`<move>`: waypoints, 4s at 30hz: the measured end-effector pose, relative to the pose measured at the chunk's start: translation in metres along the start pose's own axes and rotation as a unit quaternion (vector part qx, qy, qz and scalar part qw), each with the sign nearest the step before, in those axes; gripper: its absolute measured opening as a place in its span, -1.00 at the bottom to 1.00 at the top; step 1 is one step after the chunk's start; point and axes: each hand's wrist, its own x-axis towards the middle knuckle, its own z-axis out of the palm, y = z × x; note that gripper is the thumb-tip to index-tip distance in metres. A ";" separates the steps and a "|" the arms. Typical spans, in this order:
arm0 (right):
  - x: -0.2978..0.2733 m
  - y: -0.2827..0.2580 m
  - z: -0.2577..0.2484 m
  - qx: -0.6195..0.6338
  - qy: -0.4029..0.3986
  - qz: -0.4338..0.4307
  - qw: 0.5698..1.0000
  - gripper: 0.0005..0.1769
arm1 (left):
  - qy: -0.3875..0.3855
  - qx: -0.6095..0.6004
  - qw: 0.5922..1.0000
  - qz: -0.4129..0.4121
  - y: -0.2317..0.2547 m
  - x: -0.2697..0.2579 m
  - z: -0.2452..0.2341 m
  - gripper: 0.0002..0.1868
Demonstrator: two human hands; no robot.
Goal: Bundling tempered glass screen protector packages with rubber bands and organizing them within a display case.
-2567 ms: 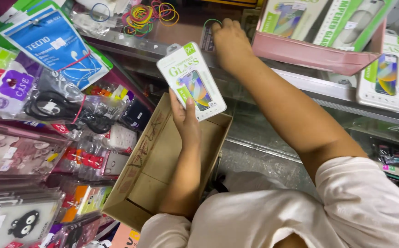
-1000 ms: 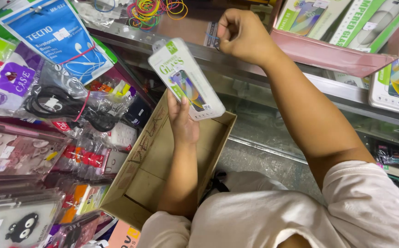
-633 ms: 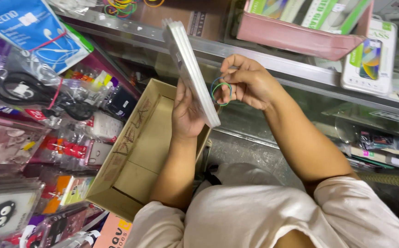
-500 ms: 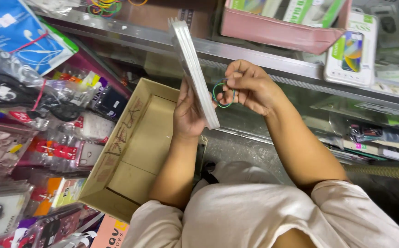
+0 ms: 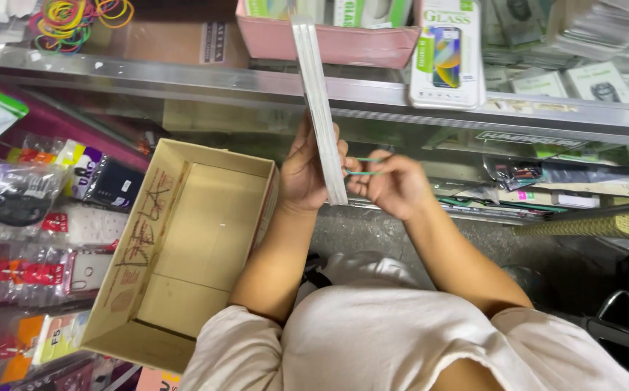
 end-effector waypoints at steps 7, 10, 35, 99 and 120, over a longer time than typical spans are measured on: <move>-0.046 -0.063 -0.044 0.345 -0.142 -0.036 0.927 -0.73 | -0.035 -0.113 0.986 -0.116 -0.053 0.003 -0.002 -0.27; -0.056 -0.063 -0.036 0.257 -0.006 -0.167 0.952 -0.56 | -0.034 -0.160 0.975 -0.148 -0.072 0.006 0.005 -0.22; -0.102 -0.092 -0.053 -0.380 0.014 -0.326 0.866 0.20 | -0.171 0.786 0.555 -0.212 -0.029 0.032 0.075 -0.28; -0.156 -0.065 -0.104 -0.293 0.192 -0.446 0.824 -0.10 | 0.054 0.404 0.910 0.070 -0.227 0.060 0.025 -0.55; -0.198 -0.163 -0.210 -0.057 0.323 -0.538 0.776 -0.45 | 0.006 0.569 0.813 -0.121 -0.263 0.067 0.031 -0.44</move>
